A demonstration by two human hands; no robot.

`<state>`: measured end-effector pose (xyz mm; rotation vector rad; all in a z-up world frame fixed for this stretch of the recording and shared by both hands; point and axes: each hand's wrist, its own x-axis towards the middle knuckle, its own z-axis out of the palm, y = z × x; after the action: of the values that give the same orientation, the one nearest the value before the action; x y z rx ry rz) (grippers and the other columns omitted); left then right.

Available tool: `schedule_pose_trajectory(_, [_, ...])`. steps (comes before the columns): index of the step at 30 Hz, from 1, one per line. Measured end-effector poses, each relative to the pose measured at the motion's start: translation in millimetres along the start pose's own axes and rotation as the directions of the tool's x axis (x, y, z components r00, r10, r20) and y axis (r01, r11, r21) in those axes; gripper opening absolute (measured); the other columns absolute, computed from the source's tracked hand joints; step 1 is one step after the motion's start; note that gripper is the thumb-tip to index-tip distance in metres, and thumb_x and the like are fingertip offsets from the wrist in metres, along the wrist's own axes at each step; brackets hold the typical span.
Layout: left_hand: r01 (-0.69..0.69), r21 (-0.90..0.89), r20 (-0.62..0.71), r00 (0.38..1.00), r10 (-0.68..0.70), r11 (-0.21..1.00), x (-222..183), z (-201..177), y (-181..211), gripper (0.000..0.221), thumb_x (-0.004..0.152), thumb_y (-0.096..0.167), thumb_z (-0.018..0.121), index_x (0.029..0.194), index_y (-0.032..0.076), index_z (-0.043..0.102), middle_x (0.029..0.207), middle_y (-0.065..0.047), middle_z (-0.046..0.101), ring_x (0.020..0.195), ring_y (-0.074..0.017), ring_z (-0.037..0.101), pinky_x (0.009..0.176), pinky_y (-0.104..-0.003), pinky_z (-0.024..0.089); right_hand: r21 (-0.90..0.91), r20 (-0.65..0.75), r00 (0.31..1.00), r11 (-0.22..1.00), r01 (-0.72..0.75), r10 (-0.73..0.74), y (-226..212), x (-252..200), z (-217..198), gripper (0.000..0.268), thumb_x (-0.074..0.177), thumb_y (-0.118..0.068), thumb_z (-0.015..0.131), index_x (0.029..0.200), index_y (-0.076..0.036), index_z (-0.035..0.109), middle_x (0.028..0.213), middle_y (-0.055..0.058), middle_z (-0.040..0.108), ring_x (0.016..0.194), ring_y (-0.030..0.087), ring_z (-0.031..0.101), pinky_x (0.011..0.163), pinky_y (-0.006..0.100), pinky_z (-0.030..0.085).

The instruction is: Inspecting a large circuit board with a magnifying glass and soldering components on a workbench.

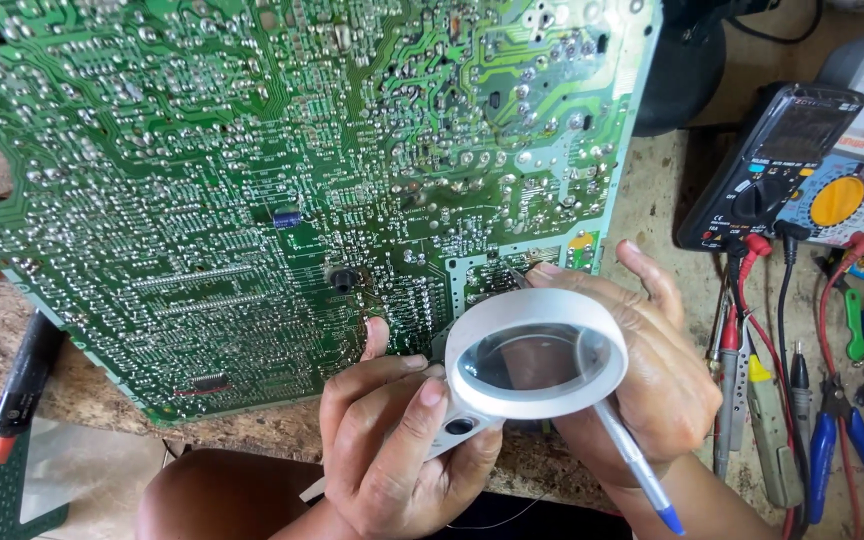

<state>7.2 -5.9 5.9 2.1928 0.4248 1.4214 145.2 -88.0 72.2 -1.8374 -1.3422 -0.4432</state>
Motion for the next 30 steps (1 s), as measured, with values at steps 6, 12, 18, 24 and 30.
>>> schedule_pose_trajectory(6, [-0.003,-0.004,-0.049,0.999,0.003,1.0,4,1,4,0.041,0.101,0.034,0.068,0.128,0.008,0.054,0.097,-0.013,0.067,0.095,-0.0274,0.066,0.105,-0.059,0.065,-0.014,-0.004,1.0,1.0,0.008,-0.008,-6,7,-4,0.025,0.096,-0.015,0.06,0.09,0.007,0.066,0.094,0.023,0.075,0.09,0.035,0.079,0.105,0.061,0.052])
schedule_pose_trajectory(12, [0.036,-0.031,-0.081,0.996,-0.038,0.999,5,0,6,0.039,0.099,0.032,0.07,0.127,0.009,0.056,0.094,-0.012,0.067,0.095,-0.0252,0.067,0.105,-0.057,0.066,-0.008,-0.022,1.0,1.0,-0.005,0.005,-9,4,-2,0.015,0.095,-0.007,0.064,0.09,0.007,0.066,0.095,0.024,0.075,0.092,0.037,0.079,0.106,0.063,0.052])
schedule_pose_trajectory(18, [0.021,0.0,-0.075,0.997,-0.021,1.0,9,-3,7,0.041,0.101,0.034,0.068,0.127,0.007,0.055,0.096,-0.013,0.067,0.091,-0.0277,0.068,0.104,-0.058,0.067,-0.039,-0.017,1.0,0.999,0.008,-0.009,-12,6,-1,0.014,0.093,-0.008,0.069,0.089,0.005,0.066,0.094,0.022,0.076,0.09,0.036,0.079,0.105,0.063,0.052])
schedule_pose_trajectory(24, [0.026,0.001,-0.065,0.998,-0.026,1.0,8,-4,7,0.041,0.101,0.034,0.067,0.129,0.007,0.054,0.097,-0.013,0.068,0.092,-0.0277,0.068,0.105,-0.058,0.066,-0.044,-0.027,1.0,0.999,-0.009,0.008,-14,6,0,0.016,0.091,-0.009,0.072,0.09,0.006,0.067,0.093,0.022,0.075,0.089,0.036,0.079,0.108,0.063,0.05])
schedule_pose_trajectory(30, [0.034,-0.047,-0.077,0.996,-0.037,0.998,8,-4,5,0.04,0.1,0.031,0.071,0.129,0.009,0.055,0.094,-0.012,0.067,0.091,-0.0254,0.067,0.105,-0.055,0.067,-0.038,-0.039,0.999,0.999,-0.021,0.019,-17,8,2,0.016,0.09,-0.009,0.072,0.085,0.005,0.065,0.09,0.022,0.075,0.087,0.036,0.078,0.109,0.064,0.048])
